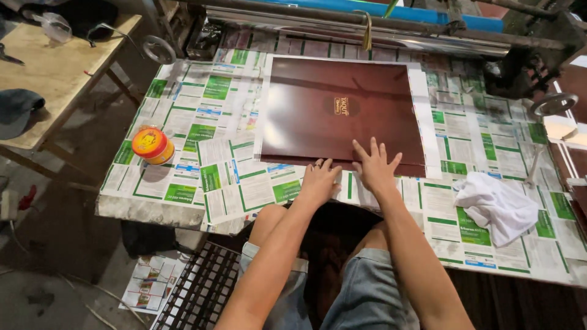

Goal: The person aligns and smooths out printed cardstock sheets on a workbench before processing.

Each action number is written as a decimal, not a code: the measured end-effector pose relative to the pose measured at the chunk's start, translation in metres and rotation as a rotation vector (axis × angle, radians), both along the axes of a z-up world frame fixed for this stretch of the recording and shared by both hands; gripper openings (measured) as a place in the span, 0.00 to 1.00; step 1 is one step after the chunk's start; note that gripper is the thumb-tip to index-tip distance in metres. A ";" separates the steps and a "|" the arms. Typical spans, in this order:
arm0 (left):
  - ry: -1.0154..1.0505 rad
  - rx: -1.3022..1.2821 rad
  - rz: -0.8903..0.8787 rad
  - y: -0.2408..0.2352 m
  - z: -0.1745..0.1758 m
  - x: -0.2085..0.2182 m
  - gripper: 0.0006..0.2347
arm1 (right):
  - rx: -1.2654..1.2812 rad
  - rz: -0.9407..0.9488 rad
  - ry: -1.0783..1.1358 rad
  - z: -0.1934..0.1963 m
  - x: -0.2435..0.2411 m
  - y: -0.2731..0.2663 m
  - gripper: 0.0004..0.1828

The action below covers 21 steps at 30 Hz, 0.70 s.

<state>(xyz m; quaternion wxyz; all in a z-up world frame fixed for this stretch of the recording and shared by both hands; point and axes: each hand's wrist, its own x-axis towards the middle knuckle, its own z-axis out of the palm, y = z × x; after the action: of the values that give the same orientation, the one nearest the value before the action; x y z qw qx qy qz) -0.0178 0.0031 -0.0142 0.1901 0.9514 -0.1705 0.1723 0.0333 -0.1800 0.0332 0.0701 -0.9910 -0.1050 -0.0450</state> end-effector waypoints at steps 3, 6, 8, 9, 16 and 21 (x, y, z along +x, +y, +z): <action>0.022 -0.020 -0.007 0.001 0.009 -0.001 0.24 | -0.069 -0.058 0.262 0.000 -0.008 0.006 0.39; 0.009 -0.003 -0.001 -0.002 0.010 0.001 0.22 | -0.117 -0.079 0.373 -0.005 -0.002 0.005 0.37; 0.033 -0.012 -0.001 -0.002 0.013 0.000 0.21 | -0.100 -0.077 0.341 -0.014 0.011 0.003 0.37; 0.054 -0.016 0.005 0.000 0.016 0.001 0.20 | -0.080 -0.069 0.305 -0.018 0.019 0.005 0.37; -0.001 -0.012 0.027 0.000 0.014 0.005 0.22 | -0.056 -0.070 0.293 -0.013 0.064 0.014 0.41; 0.066 -0.018 0.011 -0.001 0.023 0.004 0.20 | -0.039 -0.067 0.290 -0.011 0.089 0.017 0.46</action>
<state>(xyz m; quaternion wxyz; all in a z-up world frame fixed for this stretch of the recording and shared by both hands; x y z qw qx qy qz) -0.0136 0.0022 0.0088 0.2033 0.9557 -0.1576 0.1433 0.1224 -0.1627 0.0219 0.0636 -0.9912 -0.0614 0.0986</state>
